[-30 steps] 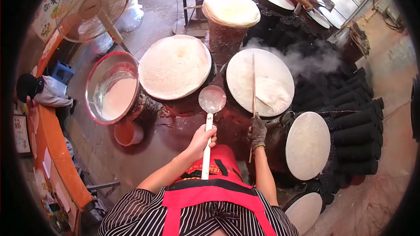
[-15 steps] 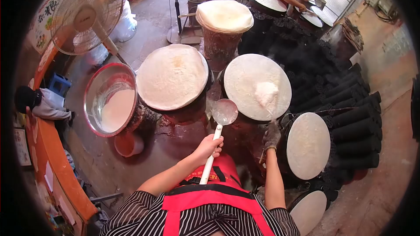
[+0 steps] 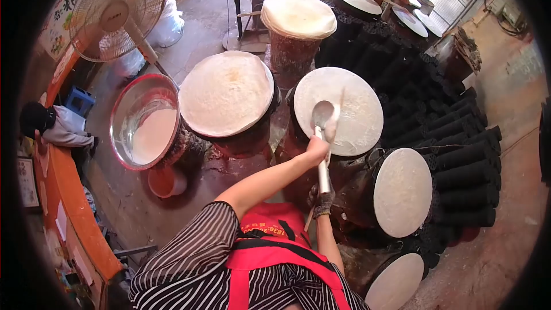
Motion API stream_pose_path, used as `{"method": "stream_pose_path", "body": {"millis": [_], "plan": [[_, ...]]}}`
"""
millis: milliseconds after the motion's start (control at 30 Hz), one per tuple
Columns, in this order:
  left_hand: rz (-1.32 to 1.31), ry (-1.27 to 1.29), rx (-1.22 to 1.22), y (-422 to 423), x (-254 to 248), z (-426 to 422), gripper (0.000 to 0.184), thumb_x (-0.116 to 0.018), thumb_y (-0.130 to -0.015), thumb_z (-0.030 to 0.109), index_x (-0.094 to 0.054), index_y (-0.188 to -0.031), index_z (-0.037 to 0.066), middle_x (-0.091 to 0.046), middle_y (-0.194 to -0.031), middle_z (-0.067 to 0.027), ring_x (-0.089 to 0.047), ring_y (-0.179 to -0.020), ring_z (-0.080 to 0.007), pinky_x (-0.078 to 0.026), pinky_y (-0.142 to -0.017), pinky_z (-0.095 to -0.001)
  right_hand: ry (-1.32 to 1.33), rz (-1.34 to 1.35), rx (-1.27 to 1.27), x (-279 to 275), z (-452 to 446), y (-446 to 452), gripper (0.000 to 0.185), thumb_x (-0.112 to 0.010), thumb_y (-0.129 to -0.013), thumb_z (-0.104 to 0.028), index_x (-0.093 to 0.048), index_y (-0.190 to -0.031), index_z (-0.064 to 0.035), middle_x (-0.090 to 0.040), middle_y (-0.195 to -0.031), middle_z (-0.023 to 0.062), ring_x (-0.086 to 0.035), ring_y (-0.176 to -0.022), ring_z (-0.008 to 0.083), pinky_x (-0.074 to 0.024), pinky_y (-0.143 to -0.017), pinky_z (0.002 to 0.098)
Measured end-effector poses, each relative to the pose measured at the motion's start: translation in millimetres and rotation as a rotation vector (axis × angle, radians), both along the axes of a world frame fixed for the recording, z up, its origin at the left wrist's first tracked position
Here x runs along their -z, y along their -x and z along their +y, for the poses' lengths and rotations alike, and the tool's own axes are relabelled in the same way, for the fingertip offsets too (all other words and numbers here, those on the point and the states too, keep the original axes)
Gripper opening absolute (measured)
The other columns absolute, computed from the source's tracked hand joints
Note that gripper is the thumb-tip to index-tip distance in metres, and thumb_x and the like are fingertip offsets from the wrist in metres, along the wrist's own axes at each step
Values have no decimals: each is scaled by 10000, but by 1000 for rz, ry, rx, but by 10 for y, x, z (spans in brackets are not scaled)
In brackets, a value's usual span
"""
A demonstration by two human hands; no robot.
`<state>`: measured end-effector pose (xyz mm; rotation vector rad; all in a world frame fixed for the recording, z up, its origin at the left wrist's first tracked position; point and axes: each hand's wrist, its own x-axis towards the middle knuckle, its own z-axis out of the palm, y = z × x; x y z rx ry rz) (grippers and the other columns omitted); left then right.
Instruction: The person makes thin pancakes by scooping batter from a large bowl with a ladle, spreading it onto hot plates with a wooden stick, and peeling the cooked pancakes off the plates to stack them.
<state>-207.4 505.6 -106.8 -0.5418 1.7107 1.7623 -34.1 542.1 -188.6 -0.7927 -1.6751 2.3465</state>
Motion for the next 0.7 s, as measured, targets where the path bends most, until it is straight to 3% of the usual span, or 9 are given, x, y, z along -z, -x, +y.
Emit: {"method": "stream_pose_path", "body": {"millis": [33,67,133,233,367,500,567,600,700], "plan": [[-117,-154,-53,15,-134,4,237,-385,-714,-38,-400,-949,-61,-484,-656,-153,-469,-434,-227,-375,-352,-355,472,-125,78,-8,-79,37,366,-553,-773,-477,-569,-737,-113,-439,-435,33,-360,-264,200,-286,-252,304],[-171,-441,-23,207,443,134,137,-402,-746,-23,-415,-882,-35,-461,-620,-95,-415,-398,-170,-341,-328,-306,527,-392,165,-551,-112,167,310,-540,-808,-410,-600,-846,-109,-444,-455,17,-382,-291,192,-313,-280,290],[-985,-1213,-89,364,-568,-618,22,-425,-820,21,-413,-819,2,-409,-582,-26,-360,-395,-82,-286,-302,-218,321,-276,87,-1092,45,144,307,-533,-833,-339,-603,-1009,-97,-461,-491,13,-406,-328,175,-327,-303,296],[-596,-1047,105,30,-1065,-1109,111,-422,-905,115,-391,-823,47,-367,-598,8,-308,-419,-17,-234,-293,-130,34,-156,310,-806,539,3,365,-540,-853,-295,-552,-1154,-89,-538,-637,51,-539,-559,186,-462,-532,312],[-646,-768,82,-243,-1168,-1326,83,-439,-892,102,-404,-836,52,-344,-599,30,-285,-420,-10,-220,-300,-123,-806,-45,-6,-707,141,-366,406,-553,-848,-164,-484,-1229,-41,-621,-883,59,-549,-798,118,-445,-755,269],[-407,-616,-26,-693,-1115,-1568,106,-443,-882,76,-360,-816,72,-355,-616,29,-299,-434,-8,-224,-316,-127,-656,-89,-176,-600,568,-196,372,-542,-859,-156,-499,-1203,-22,-631,-928,84,-570,-820,146,-453,-752,298],[-364,-542,-123,-1043,-1112,-1678,115,-449,-884,86,-361,-810,76,-371,-633,24,-306,-445,-9,-233,-320,-135,-438,-153,-24,-1393,702,47,361,-537,-863,-187,-514,-1176,-8,-632,-968,130,-584,-824,169,-459,-727,321],[-323,-504,-159,-1195,-1090,-1729,117,-453,-887,105,-373,-808,76,-378,-641,21,-302,-445,-11,-241,-328,-140,-954,-117,-40,-922,1051,121,386,-536,-862,-222,-505,-1173,4,-634,-916,150,-591,-749,187,-463,-693,327],[-235,-372,-245,-1555,-1041,-1797,118,-452,-894,134,-387,-819,71,-379,-640,22,-300,-440,-12,-242,-338,-141,-905,-54,-165,-979,790,0,366,-551,-845,-254,-528,-1180,-108,-623,-864,194,-622,-740,267,-467,-682,347]]}}
